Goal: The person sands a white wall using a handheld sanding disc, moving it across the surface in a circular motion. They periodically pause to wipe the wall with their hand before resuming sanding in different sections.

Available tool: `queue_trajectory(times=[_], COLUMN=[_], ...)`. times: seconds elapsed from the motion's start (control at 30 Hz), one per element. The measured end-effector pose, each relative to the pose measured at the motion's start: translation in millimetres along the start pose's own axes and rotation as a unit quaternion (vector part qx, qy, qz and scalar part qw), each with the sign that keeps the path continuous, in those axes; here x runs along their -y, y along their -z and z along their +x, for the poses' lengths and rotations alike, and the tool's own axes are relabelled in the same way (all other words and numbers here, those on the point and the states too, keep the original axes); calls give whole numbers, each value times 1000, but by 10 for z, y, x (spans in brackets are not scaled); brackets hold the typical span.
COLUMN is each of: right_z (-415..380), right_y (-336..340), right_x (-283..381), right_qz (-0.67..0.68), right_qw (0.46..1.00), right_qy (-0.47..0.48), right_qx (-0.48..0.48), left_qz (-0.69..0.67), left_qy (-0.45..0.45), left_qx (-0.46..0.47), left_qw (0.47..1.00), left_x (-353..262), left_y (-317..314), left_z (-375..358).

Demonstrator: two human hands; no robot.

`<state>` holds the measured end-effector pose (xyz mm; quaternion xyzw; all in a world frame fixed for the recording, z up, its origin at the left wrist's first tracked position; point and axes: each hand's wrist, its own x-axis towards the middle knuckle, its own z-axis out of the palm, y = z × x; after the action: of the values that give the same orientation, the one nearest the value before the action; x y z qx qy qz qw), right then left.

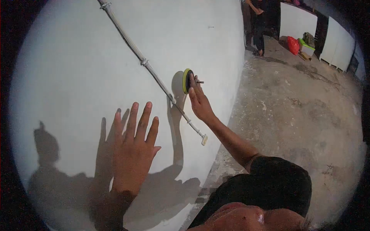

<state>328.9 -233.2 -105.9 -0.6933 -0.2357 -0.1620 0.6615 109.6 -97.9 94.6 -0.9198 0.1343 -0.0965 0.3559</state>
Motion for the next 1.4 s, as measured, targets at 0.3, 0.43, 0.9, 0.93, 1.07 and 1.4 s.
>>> queue_trajectory(times=[0.3, 0.43, 0.9, 0.93, 1.07, 1.4], right_z=[-633, -675, -522, -463, -120, -212], right_y=[-344, -494, -788, -751, -616, -723], right_x=[544, 772, 813, 876, 1155, 1109], right_qz=[-151, -178, -197, -215, -263, -253], right_qw=[946, 928, 926, 925, 916, 916], right_qy=[270, 289, 303, 296, 297, 301], right_qx=[98, 152, 108, 106, 63, 86], left_qz=[-26, -25, -35, -35, -34, -17], left_qy=[111, 136, 101, 106, 92, 67], left_qx=[-7, 20, 4, -1, -9, 15], left_qw=[993, 990, 994, 994, 995, 997], left_x=[54, 45, 48, 37, 6, -17], left_y=[166, 366, 92, 54, 69, 25], left_z=[-41, -124, -231, -225, -187, -164])
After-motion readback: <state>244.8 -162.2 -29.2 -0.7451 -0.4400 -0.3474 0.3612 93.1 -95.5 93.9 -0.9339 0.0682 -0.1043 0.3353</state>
